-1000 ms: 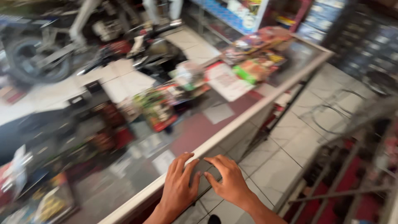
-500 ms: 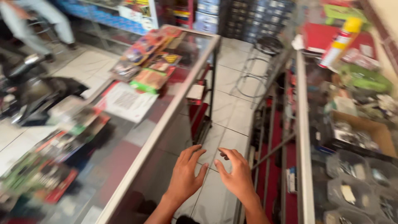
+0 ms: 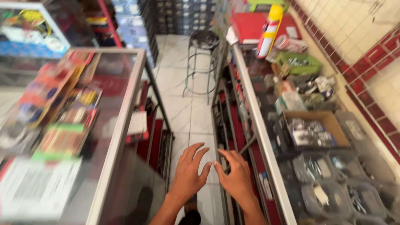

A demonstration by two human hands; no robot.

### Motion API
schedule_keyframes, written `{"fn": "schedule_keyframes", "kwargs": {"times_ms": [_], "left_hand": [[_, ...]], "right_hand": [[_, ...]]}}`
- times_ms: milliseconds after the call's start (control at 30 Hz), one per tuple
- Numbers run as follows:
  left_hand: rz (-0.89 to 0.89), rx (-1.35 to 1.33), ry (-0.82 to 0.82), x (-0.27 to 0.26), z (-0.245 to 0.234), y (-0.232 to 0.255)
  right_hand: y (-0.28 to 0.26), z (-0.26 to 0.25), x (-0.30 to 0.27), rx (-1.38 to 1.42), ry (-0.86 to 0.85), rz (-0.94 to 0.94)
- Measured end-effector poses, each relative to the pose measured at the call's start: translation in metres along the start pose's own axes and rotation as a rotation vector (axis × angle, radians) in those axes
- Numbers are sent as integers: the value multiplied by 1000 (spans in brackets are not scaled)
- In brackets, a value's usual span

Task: The person removes various packaged motorcycle parts from a wall-mounted wire rack and places them individually onto a glass display counter.

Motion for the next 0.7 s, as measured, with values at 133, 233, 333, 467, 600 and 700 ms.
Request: {"fn": "schedule_keyframes", "kwargs": {"times_ms": [133,233,333,467,600,700], "left_hand": [[-8,-44,-19,58,10,-50],[6,-59,-47,100,19,-80],[93,-57,-16,139,22,-99],[86,-72,-11,179,32,-124],[71,-58,13,213,38,-150],[92,-78,6,238,47,-165]], "right_hand": [[3,17,75,-29,8,91],[-6,21,124,-84,74,57],[-14,12,159,-73,174,8],[-5,2,198,-91,199,121],[-3,-7,234,-33,278,150],[-4,-13,261,-18,342,111]]}}
Point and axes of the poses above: each hand's wrist, its own x-axis towards the middle knuckle, its own z-axis out of the palm, y = z × x, the point moved 10 cm from there along x, towards the middle knuckle, and after that the axes turned 12 degrees about z, right-handed, at the moved point
